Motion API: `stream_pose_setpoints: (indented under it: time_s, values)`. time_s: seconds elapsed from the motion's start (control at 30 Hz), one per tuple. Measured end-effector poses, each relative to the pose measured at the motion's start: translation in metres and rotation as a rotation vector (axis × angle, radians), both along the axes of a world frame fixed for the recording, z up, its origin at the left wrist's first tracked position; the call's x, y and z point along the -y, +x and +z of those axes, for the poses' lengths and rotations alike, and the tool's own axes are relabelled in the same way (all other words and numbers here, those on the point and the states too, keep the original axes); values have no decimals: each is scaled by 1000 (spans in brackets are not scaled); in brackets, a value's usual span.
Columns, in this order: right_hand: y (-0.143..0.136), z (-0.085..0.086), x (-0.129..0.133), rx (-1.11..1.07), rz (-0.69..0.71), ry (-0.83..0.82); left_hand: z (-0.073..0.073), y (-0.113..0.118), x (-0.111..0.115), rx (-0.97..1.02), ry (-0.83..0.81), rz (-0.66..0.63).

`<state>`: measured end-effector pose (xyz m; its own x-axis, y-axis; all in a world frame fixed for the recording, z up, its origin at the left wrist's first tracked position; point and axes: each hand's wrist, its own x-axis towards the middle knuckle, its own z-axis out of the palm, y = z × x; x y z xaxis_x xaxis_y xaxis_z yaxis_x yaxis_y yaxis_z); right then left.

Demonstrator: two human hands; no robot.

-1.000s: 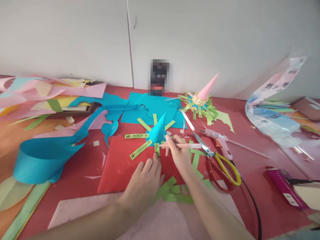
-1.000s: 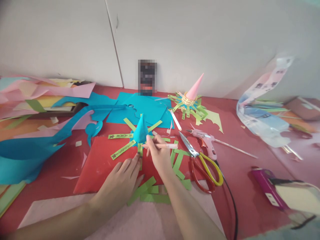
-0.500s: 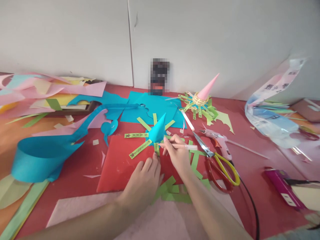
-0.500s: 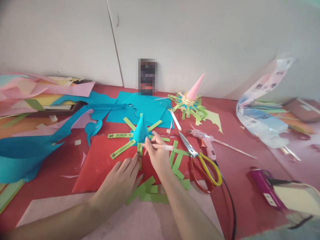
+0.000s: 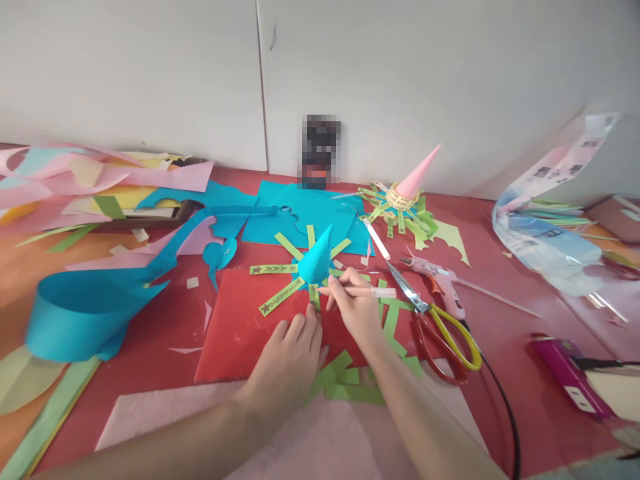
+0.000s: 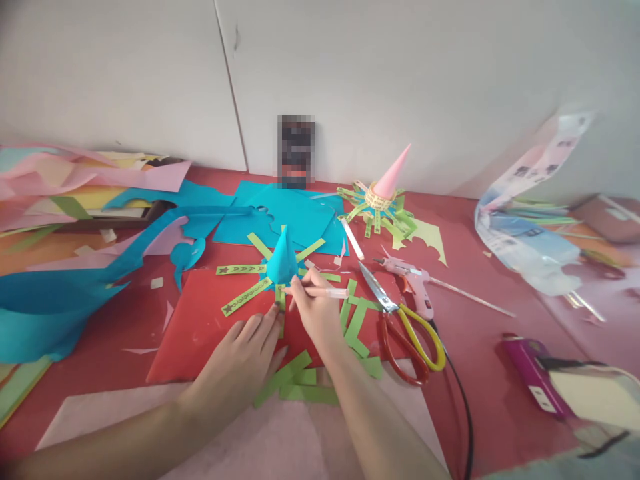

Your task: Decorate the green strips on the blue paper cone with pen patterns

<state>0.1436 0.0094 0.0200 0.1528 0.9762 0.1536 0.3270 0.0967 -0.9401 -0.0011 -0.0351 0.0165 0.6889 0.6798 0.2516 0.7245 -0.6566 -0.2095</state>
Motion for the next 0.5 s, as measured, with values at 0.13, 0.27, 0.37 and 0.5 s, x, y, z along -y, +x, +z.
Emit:
stream_pose_setpoints:
  time_s: [0.13, 0.27, 0.37, 0.5]
  values:
    - [-1, 1, 1, -17, -32, 6, 2, 0, 1, -4, 21, 0]
    - [0, 1, 2, -38, -43, 2, 1, -1, 1, -19, 16, -4]
    - [0, 1, 2, -35, -34, -2, 0, -1, 1, -16, 11, -4]
    - [-1, 1, 1, -14, -31, 2, 0, -1, 1, -22, 9, -4]
